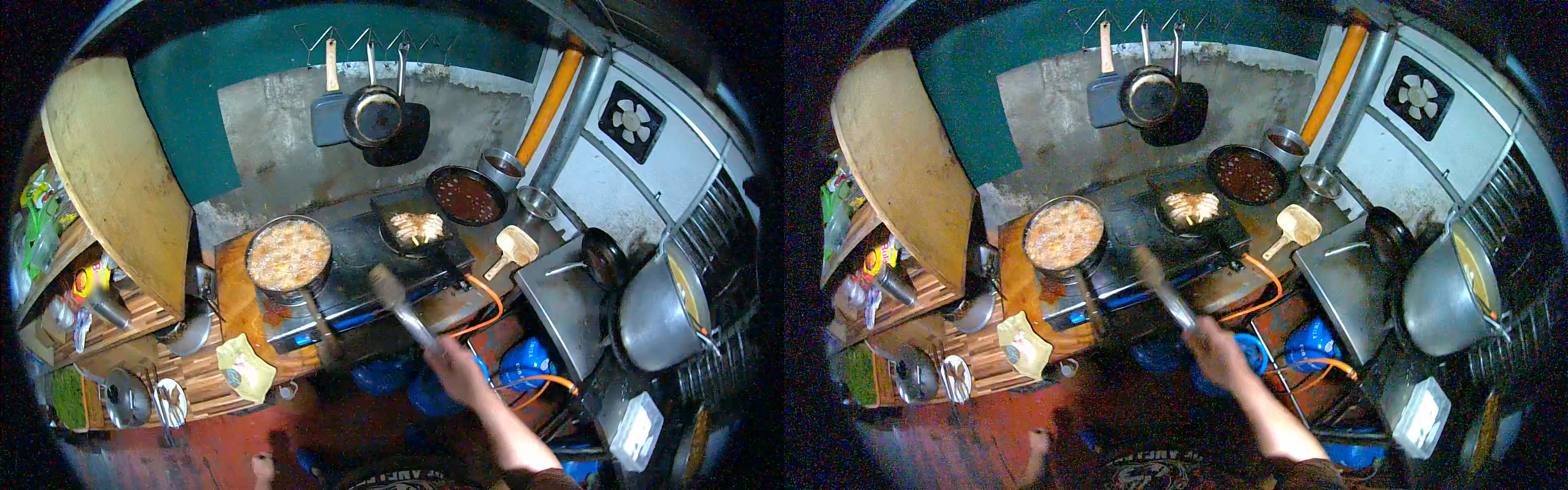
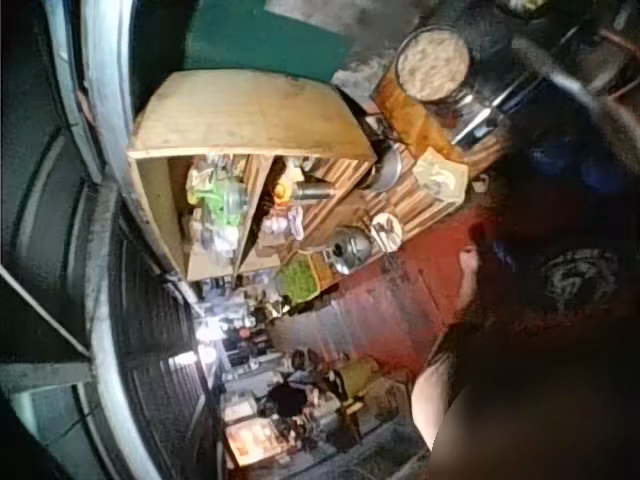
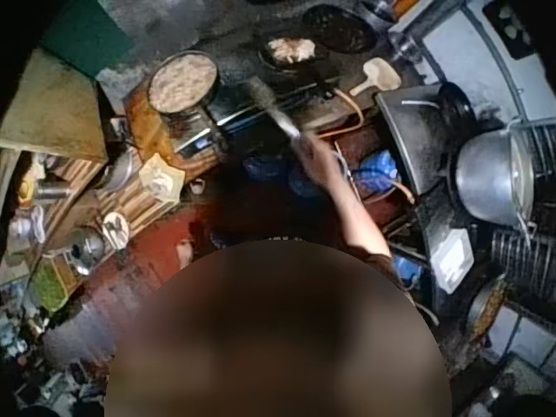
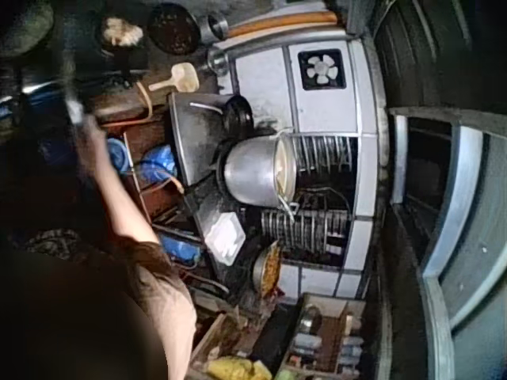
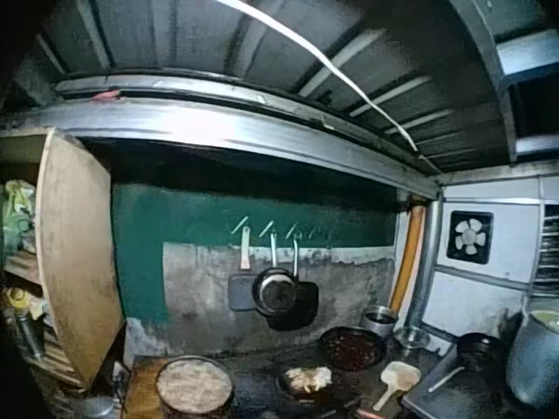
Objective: The person assembles takeout meals by placing cooked meat into styrofoam containers, adding sauce, and handing them to a coworker. The person uses tongs to transfer meat from a pan and a squeeze bottle to add sauce.
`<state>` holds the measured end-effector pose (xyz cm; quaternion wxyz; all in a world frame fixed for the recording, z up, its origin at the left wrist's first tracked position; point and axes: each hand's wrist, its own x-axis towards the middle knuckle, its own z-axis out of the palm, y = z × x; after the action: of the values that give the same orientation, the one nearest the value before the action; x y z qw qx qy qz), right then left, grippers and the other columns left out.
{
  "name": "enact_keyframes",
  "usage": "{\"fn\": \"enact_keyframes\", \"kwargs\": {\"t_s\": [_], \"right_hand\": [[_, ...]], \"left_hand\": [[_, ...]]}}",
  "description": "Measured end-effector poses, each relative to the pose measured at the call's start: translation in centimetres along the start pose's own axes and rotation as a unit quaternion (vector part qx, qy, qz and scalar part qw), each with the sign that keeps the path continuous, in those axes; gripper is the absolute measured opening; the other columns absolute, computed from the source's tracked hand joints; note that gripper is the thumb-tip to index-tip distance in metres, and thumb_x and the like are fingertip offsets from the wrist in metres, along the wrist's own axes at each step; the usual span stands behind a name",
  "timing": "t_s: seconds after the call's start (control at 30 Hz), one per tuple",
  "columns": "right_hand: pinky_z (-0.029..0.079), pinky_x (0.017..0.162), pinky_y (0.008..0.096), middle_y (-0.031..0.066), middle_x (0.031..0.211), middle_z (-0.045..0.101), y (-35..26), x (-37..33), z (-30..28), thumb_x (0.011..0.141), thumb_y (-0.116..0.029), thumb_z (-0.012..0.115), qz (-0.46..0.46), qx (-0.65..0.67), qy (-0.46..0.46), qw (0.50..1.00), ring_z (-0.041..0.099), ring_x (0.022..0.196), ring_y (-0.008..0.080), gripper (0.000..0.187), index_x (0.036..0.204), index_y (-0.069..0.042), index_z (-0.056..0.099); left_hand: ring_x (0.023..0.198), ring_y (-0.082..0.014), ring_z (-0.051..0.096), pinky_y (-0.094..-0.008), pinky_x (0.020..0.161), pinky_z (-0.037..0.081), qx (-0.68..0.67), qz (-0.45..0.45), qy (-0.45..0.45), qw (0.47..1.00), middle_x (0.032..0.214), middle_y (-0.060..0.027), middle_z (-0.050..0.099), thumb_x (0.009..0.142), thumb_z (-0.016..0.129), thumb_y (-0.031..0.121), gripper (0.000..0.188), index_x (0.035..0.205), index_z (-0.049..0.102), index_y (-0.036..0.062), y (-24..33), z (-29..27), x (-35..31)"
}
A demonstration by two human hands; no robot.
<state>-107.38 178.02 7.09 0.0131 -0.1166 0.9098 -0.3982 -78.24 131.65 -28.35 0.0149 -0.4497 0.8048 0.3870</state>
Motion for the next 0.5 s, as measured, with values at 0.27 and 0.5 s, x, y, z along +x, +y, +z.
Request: {"fn": "enact_keyframes", "kwargs": {"t_s": [0.27, 0.5], "right_hand": [[0.050, 0.079, 0.0466, 0.0219, 0.098, 0.064, 12.6, 21.1, -8.6, 0.095, -0.044, 0.056, -0.005, -0.109, -0.070, 0.992, 0.060, 0.089, 0.0395, 0.051, 0.112, 0.004, 0.058], [0.046, 0.046, 0.0383, 0.0104, 0.060, 0.062, 11.1, 30.2, -10.8, 0.090, -0.041, 0.065, 0.036, -0.113, -0.161, 0.980, 0.056, 0.045, 0.0225, 0.048, 0.071, 0.003, 0.066]], "left_hand": [[0.078, -0.0230, 0.067, -0.0362, 0.078, 0.053, -0.031, 0.097, -0.165, 0.981, 0.083, -0.0138, 0.071, 0.084, 0.072, 0.031, 0.030, 0.094, 0.069, 0.0031, 9.7, 12.2, -16.6], [0.074, -0.0113, 0.063, -0.0285, 0.065, 0.052, -0.175, -0.090, -0.137, 0.971, 0.082, -0.0063, 0.069, 0.092, 0.063, 0.014, 0.013, 0.091, 0.066, 0.0018, 10.2, 11.7, -19.5]]}}
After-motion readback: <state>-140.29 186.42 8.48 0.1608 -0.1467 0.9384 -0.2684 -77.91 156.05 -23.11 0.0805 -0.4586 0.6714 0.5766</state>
